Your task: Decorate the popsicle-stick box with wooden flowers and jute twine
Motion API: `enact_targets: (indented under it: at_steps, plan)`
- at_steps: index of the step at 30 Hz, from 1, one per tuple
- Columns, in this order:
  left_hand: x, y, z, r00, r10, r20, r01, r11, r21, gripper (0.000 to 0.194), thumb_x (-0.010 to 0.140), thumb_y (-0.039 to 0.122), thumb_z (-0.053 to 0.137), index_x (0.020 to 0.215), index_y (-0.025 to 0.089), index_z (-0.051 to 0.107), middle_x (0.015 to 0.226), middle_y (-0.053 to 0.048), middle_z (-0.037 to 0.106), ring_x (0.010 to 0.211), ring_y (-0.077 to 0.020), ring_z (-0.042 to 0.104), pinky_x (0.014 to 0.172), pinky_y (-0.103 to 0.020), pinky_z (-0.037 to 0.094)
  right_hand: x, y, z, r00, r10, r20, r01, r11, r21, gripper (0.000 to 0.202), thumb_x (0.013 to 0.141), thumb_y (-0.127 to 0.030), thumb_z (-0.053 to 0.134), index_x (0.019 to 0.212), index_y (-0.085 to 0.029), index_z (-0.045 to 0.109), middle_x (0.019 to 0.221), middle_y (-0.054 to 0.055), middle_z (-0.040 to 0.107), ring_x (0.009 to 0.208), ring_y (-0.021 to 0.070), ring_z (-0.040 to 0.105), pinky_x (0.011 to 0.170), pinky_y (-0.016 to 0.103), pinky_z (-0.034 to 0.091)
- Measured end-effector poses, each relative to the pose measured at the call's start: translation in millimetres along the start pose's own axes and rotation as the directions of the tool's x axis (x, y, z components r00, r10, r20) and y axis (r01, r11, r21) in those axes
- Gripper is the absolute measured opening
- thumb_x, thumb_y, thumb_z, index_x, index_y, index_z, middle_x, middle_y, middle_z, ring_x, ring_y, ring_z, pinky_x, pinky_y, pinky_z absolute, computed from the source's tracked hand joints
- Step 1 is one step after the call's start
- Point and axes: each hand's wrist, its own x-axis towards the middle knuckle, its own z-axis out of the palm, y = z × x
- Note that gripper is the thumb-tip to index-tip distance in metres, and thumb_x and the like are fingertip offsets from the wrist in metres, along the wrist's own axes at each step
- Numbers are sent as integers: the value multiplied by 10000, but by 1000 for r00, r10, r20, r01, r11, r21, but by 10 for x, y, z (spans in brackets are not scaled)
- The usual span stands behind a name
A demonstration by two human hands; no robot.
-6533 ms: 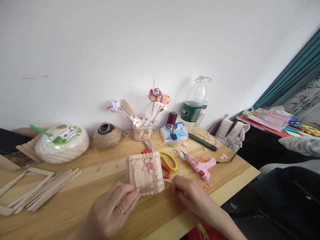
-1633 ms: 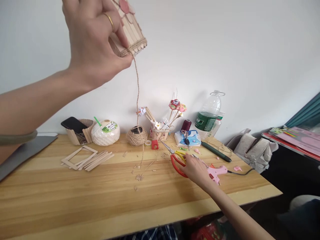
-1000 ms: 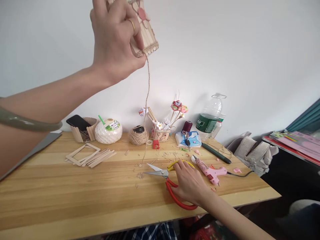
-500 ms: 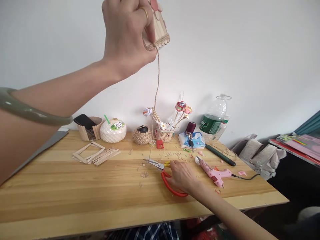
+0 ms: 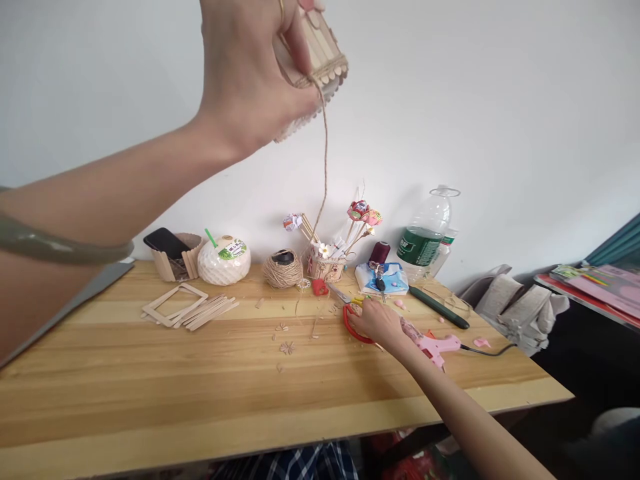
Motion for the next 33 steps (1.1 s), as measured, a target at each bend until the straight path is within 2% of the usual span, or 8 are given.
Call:
enact_targets:
  at_steps: [3, 9, 13, 16, 20, 23, 28, 33]
  plan:
    - [-162, 389, -280, 969, -40, 243, 64, 994, -92, 232, 611, 144, 738, 760, 241, 589, 981, 50, 573, 1015, -175, 454, 938, -352, 386, 97, 97, 47, 1000, -11, -21, 12, 1000, 25, 284, 896, -329, 528, 1115, -149, 550, 1103, 71, 586, 928, 186, 598, 789, 389, 506]
    - [-610, 1240, -770, 971, -137, 197, 202, 912, -358, 214, 615, 185, 731, 723, 220, 550, 875, 17, 588, 944, -210, 550, 892, -472, 434, -116, 30, -21, 965, -219, -145, 231, 970, 76, 321, 921, -272, 474, 1212, -141, 508, 1283, 122, 499, 1149, 242, 496, 956, 462, 400]
    - [-767, 1537, -945, 962, -223, 157, 270, 851, -450, 184, 641, 183, 677, 756, 278, 570, 899, 29, 613, 924, -213, 561, 1049, -496, 331, -381, -134, -19, 762, -638, -112, 647, 748, 146, 407, 949, -336, 376, 1343, -244, 415, 1438, 14, 383, 1321, 125, 316, 1088, 262, 245]
    - [-755, 1590, -944, 961, -245, 130, 276, 821, -500, 293, 614, 133, 669, 828, 318, 593, 787, 30, 624, 866, -218, 578, 1041, -486, 354, -357, -132, 91, 683, -724, -93, 726, 660, 190, 469, 950, -409, 328, 1381, -228, 365, 1442, 17, 376, 1334, 131, 301, 1103, 281, 219]
    - [-707, 1520, -800, 971, -234, 42, 220, 817, -533, 231, 616, 148, 686, 788, 270, 591, 795, 13, 637, 867, -225, 588, 977, -495, 390, -91, -26, 246, 776, -617, -131, 630, 749, 205, 544, 947, -391, 318, 1373, -54, 355, 1430, 200, 340, 1337, 275, 292, 1085, 468, 225]
    - [-692, 1453, -694, 977, -203, 68, 208, 829, -519, 132, 658, 199, 672, 724, 240, 565, 880, 0, 618, 929, -221, 571, 942, -464, 396, -24, -26, 263, 785, -597, -164, 619, 754, 221, 477, 938, -300, 351, 1346, -55, 395, 1413, 207, 368, 1324, 286, 312, 1073, 481, 238]
    - [-644, 1446, -589, 961, -263, 85, 270, 830, -487, 174, 670, 168, 654, 668, 263, 508, 841, 14, 584, 931, -168, 563, 947, -380, 416, -370, -156, 103, 754, -628, -192, 655, 698, 289, 421, 891, -115, 327, 1278, -161, 489, 1149, 128, 581, 1080, 215, 530, 925, 393, 411]
    - [-557, 1446, -493, 977, -200, 71, 212, 904, -370, 92, 747, 250, 541, 668, 229, 499, 803, 26, 551, 895, -160, 565, 890, -393, 442, -741, -311, -77, 703, -704, -102, 617, 531, 581, 652, 680, -235, 691, 1294, -243, 472, 989, 29, 614, 802, 161, 601, 716, 261, 488]
